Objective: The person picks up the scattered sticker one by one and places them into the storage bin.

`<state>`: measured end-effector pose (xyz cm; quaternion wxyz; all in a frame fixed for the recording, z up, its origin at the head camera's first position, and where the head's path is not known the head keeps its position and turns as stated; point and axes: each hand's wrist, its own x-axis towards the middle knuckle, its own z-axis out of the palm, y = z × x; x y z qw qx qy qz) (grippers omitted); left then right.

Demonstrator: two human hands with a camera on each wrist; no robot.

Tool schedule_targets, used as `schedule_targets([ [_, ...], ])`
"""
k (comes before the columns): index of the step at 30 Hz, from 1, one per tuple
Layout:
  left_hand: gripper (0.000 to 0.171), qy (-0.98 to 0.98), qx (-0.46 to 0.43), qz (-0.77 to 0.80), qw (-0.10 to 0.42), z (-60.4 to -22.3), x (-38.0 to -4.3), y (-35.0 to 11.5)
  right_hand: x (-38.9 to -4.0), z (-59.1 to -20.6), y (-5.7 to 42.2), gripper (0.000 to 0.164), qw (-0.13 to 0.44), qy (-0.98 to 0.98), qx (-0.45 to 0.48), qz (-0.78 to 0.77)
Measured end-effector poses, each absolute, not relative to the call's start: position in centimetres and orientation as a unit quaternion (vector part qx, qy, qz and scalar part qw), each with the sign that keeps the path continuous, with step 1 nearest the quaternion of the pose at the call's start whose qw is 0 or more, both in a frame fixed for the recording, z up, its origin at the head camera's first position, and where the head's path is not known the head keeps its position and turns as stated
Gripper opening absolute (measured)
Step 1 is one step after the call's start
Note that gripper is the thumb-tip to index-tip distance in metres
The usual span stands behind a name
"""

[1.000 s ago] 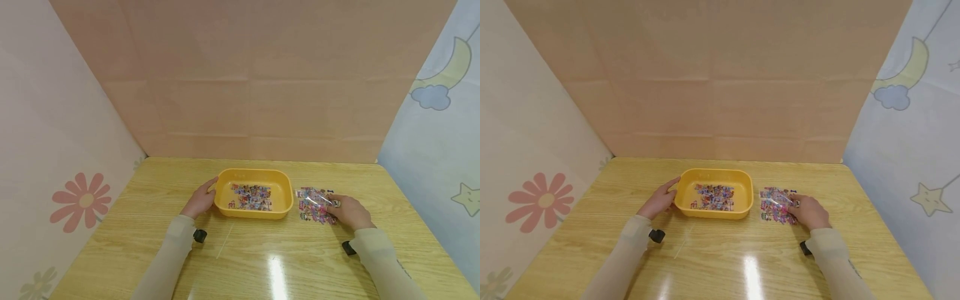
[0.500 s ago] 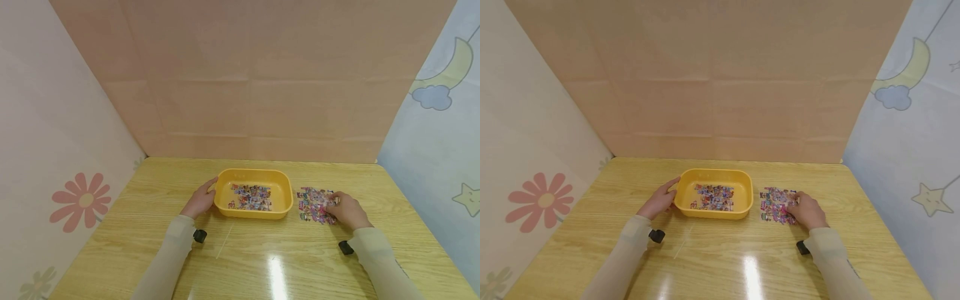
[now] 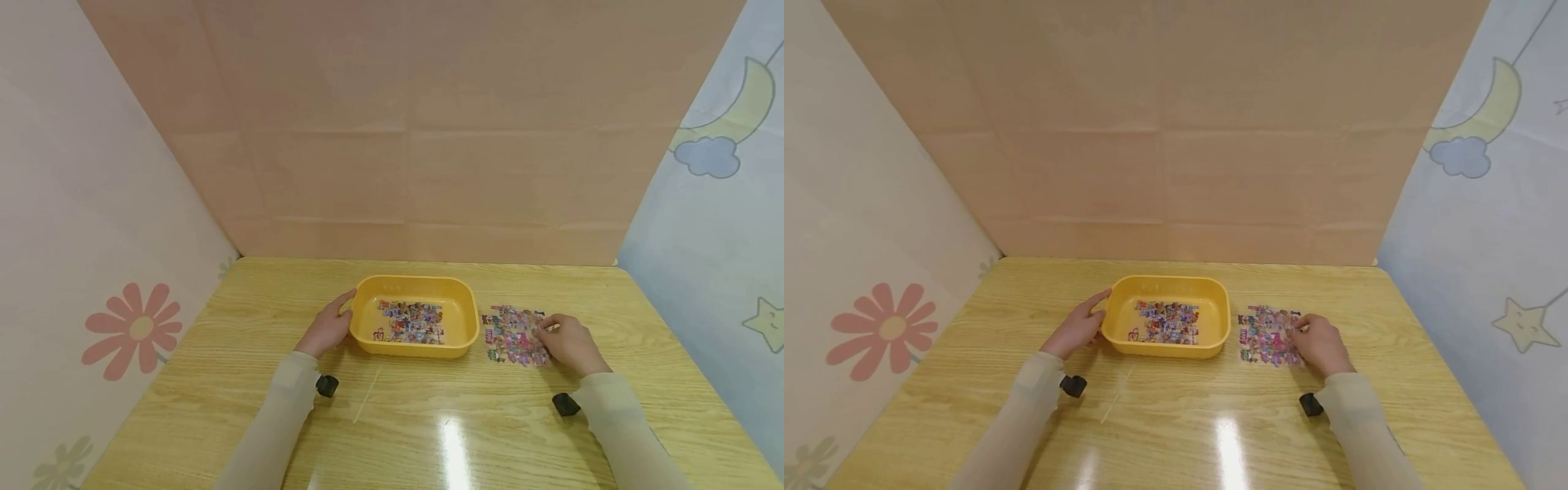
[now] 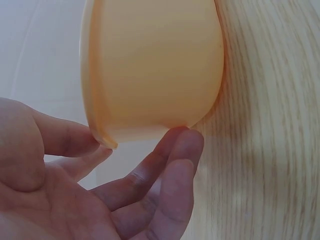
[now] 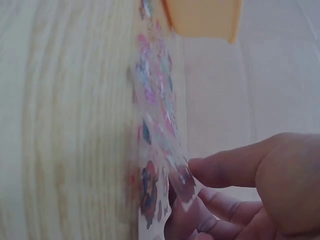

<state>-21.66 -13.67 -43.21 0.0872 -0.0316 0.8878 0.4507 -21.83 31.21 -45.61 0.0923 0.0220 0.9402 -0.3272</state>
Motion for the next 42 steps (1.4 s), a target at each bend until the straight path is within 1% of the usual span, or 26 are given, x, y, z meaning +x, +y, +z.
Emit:
schedule_targets([
  [13, 0.051, 0.887, -0.029, 0.453, 0.083, -43.1, -21.6, -13.7, -21.5, -44.7, 31.4, 0.038, 0.113, 0.892, 0.032, -0.437],
  [21, 0.05, 0.888, -0.026, 0.451, 0.083, -43.3, -21.5, -13.8, -21.4, -44.3, 31.8, 0.044, 0.115, 0.885, 0.021, -0.45],
  [30, 0.05, 0.887, -0.024, 0.454, 0.08, -43.3, -21.5, -13.8, -21.3, -43.7, 31.7, 0.045, 0.12, 0.876, 0.03, -0.466],
  [36, 0.051, 0.886, -0.022, 0.456, 0.078, -43.3, -21.6, -13.8, -21.1, -42.9, 31.7, 0.05, 0.118, 0.875, 0.026, -0.469],
  [42, 0.051, 0.889, -0.024, 0.452, 0.077, -43.5, -21.7, -13.7, -21.1, -42.7, 31.8, 0.051, 0.118, 0.874, 0.027, -0.47],
])
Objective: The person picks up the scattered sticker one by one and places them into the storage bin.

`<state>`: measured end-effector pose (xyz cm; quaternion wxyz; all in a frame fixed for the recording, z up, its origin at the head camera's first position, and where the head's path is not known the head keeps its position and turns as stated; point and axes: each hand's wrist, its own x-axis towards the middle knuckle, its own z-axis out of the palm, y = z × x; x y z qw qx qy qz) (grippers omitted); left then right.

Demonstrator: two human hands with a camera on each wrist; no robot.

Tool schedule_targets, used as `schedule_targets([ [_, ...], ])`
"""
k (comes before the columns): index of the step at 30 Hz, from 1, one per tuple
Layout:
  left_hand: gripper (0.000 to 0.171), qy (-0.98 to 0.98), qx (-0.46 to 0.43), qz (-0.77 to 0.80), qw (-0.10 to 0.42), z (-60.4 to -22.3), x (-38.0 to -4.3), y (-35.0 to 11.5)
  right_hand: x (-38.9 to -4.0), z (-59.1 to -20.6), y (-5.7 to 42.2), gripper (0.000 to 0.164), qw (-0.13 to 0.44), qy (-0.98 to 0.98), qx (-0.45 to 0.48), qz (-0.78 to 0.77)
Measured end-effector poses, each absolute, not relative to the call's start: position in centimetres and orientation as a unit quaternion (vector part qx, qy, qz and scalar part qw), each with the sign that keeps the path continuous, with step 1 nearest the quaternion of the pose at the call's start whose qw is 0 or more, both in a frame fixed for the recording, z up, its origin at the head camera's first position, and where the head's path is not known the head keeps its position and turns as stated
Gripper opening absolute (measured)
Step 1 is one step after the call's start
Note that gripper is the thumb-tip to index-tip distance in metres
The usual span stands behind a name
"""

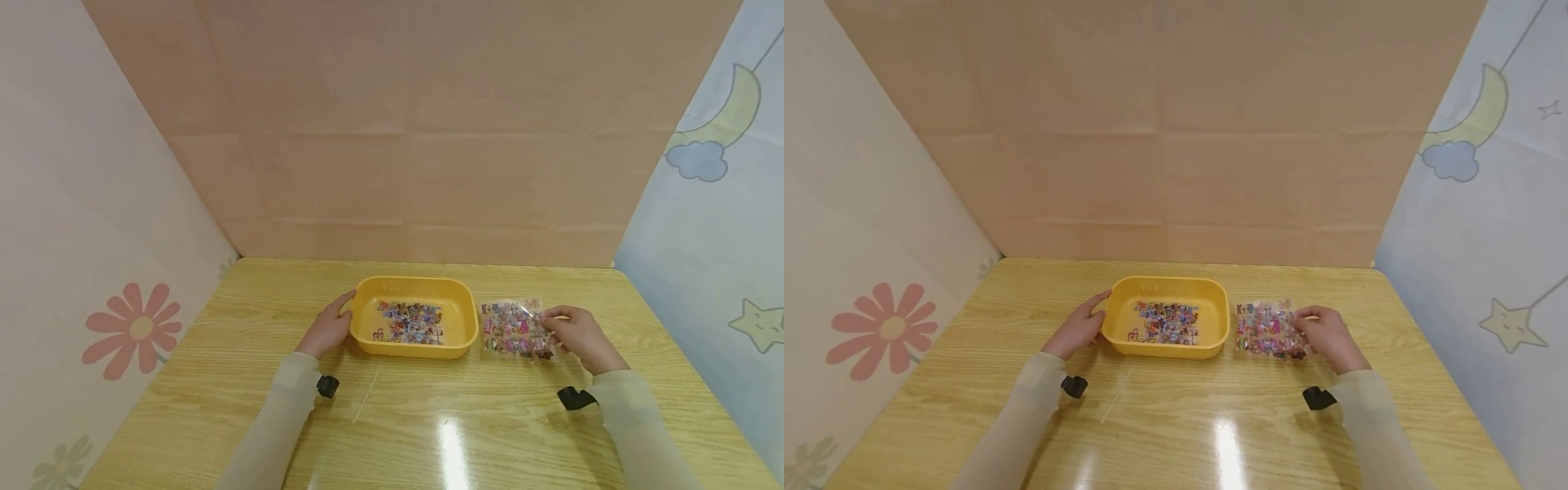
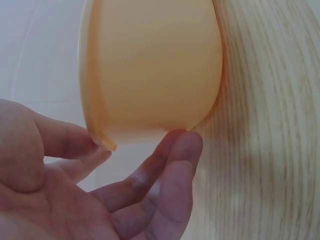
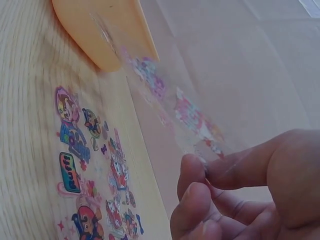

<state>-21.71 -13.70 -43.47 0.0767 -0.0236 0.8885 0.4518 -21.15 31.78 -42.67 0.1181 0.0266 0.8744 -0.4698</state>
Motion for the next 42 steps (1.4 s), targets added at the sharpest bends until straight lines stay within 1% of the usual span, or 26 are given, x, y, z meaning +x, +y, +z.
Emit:
schedule_targets([
  [42, 0.051, 0.887, -0.03, 0.453, 0.08, -43.46, -21.62, -13.67, -21.15, -42.58, 32.12, 0.05, 0.102, 0.856, 0.023, -0.506],
])
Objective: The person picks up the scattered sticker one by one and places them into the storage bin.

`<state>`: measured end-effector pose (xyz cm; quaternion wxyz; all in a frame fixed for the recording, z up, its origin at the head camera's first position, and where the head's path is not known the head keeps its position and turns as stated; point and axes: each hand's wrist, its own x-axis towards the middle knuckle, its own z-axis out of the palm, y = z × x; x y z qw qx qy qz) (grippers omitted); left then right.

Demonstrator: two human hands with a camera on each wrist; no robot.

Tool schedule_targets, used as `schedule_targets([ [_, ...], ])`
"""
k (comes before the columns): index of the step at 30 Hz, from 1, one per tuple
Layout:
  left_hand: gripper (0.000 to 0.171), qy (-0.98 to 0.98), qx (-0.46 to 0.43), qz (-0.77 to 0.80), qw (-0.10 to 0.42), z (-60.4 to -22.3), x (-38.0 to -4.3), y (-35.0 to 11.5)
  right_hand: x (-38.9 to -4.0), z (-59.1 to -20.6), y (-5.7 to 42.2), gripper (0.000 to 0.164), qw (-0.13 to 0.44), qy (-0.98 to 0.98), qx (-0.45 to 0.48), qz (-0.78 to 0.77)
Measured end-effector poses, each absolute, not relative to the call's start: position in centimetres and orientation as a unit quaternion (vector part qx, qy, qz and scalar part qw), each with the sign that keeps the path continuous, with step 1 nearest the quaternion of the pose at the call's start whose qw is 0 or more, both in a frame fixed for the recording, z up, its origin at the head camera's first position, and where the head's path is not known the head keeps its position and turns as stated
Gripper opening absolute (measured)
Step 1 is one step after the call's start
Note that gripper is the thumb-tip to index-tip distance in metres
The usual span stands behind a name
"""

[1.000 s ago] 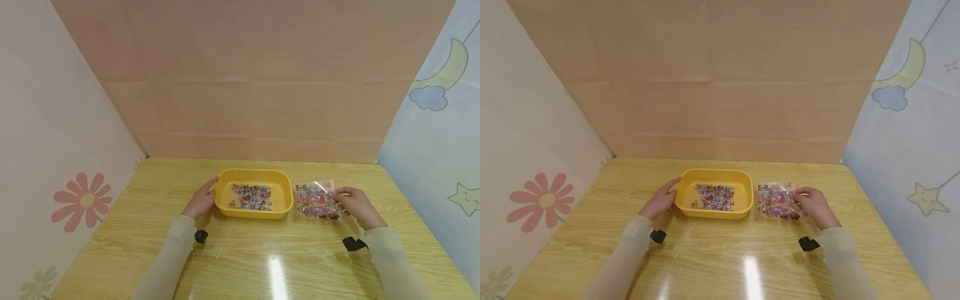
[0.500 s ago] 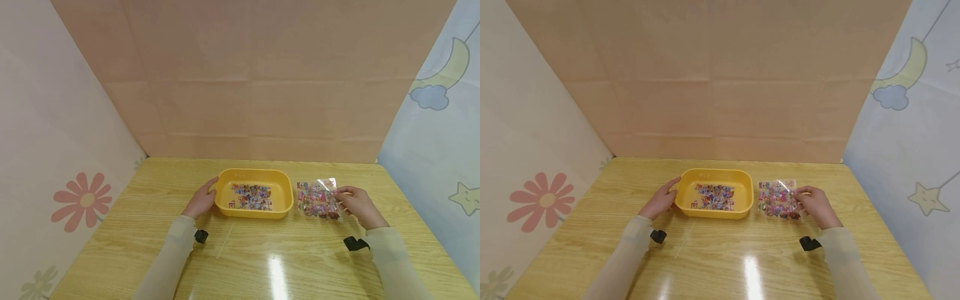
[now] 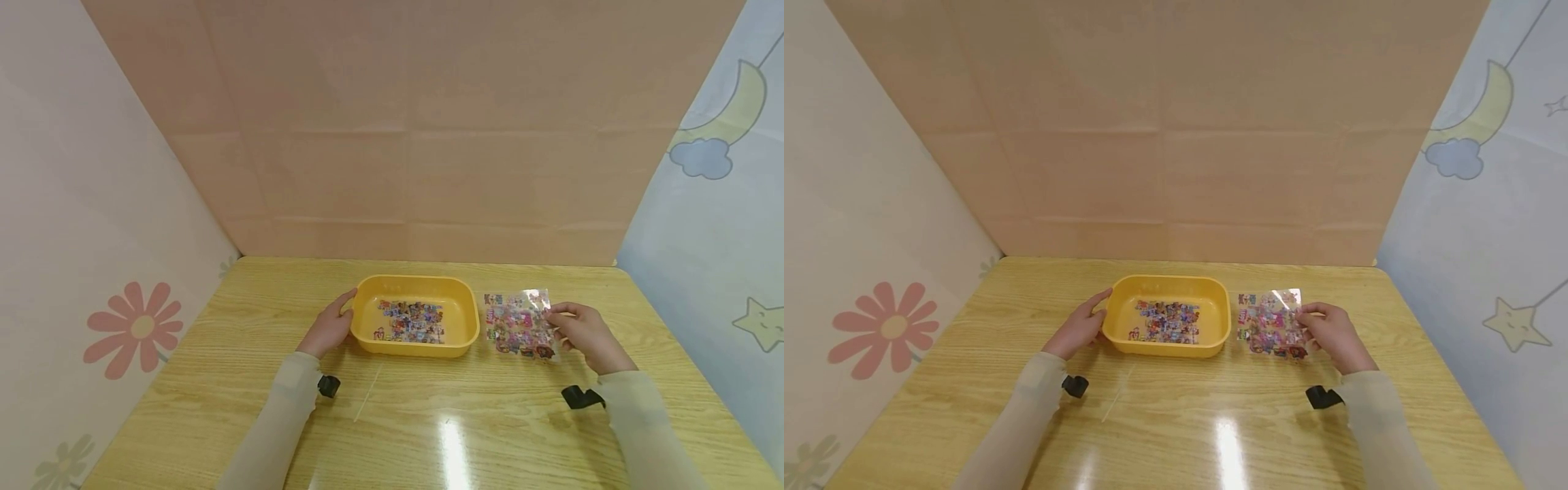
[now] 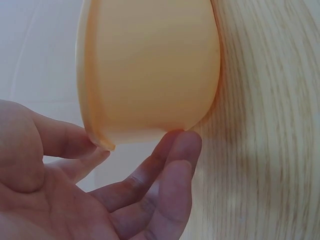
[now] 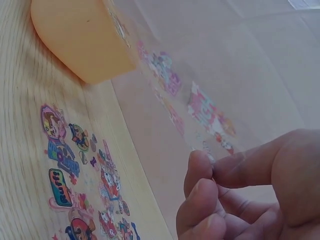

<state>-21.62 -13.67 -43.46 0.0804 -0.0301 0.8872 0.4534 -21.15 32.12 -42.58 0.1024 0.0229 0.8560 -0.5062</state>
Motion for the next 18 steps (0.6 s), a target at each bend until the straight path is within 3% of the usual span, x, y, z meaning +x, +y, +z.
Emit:
schedule_targets([
  [18, 0.051, 0.883, -0.029, 0.461, 0.081, -43.48, -21.6, -13.65, -21.07, -42.15, 31.5, 0.051, 0.108, 0.853, 0.016, -0.511],
])
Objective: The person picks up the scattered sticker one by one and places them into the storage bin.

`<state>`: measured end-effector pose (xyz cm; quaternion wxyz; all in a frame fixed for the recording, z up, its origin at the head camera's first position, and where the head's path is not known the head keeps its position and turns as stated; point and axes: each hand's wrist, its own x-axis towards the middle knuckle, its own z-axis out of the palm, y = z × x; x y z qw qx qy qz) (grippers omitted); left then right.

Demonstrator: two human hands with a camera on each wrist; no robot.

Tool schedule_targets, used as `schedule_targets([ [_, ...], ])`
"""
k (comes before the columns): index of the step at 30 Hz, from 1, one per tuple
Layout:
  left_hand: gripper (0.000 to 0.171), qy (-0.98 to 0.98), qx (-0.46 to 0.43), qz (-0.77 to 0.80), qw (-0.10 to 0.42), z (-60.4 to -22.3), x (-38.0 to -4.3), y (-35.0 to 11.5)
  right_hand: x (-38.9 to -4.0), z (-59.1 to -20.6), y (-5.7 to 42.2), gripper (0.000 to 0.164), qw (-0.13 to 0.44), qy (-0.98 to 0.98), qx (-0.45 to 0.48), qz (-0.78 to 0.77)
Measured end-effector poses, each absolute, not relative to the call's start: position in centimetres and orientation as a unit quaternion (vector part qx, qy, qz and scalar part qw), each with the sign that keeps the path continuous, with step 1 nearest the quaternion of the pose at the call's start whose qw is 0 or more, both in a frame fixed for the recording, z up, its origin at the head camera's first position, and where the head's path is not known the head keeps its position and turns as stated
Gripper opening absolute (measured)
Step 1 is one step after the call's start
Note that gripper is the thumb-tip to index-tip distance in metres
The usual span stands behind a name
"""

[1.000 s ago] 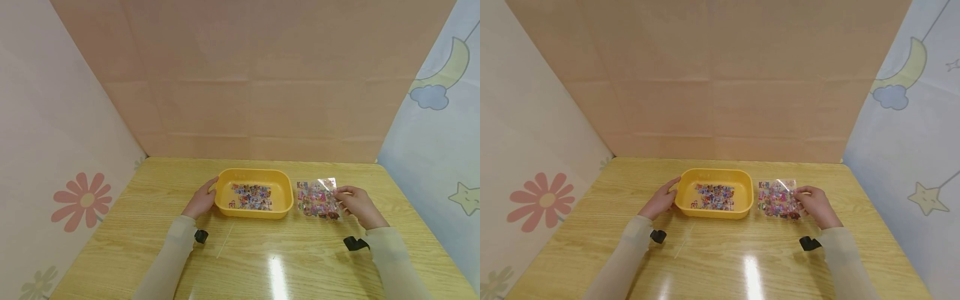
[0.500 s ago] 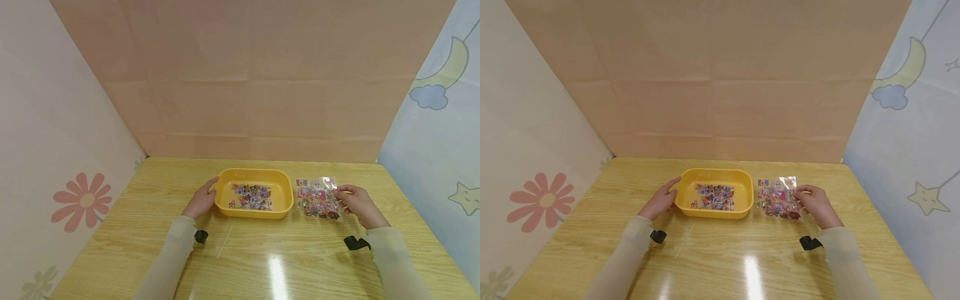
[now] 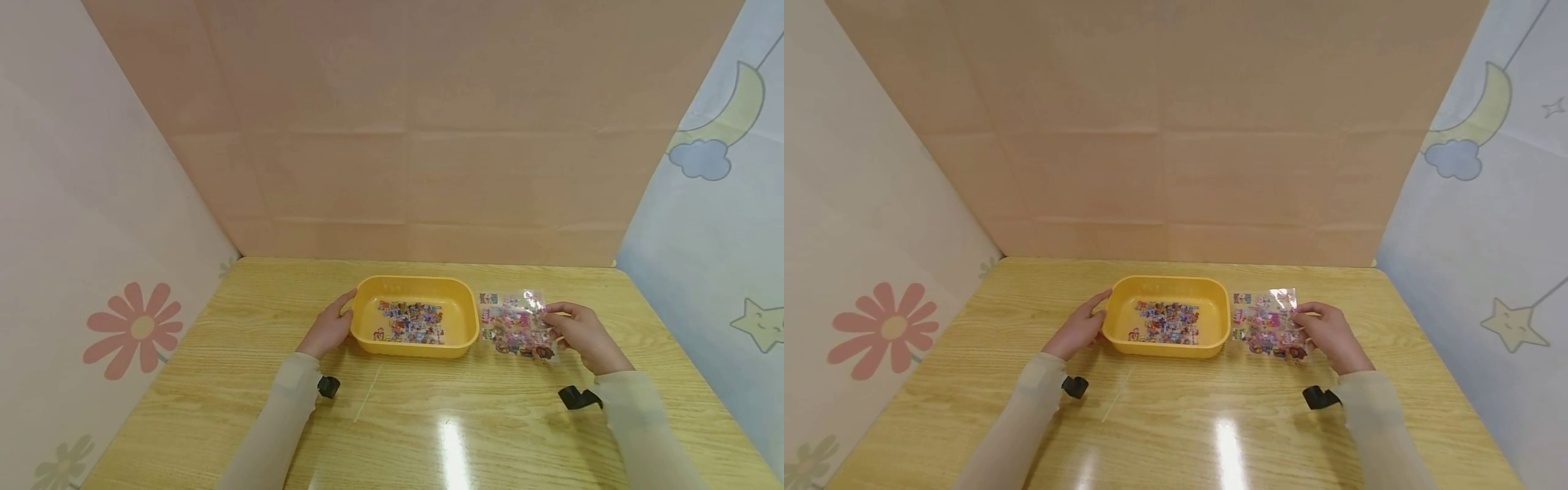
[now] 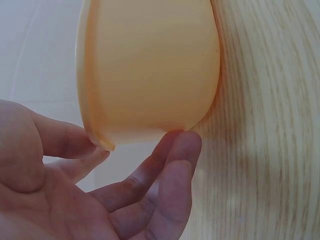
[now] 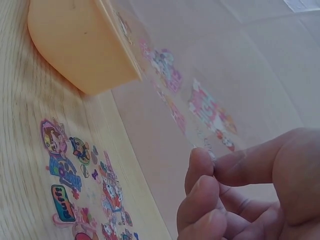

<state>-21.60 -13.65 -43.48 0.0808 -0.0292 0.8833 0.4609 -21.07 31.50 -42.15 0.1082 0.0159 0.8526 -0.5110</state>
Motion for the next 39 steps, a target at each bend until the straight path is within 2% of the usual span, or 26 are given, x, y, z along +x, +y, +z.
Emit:
schedule_targets([
  [39, 0.051, 0.884, -0.022, 0.461, 0.079, -43.5, -21.5, -13.7, -21.8, -41.6, 28.8, 0.043, 0.109, 0.842, -0.004, -0.528],
])
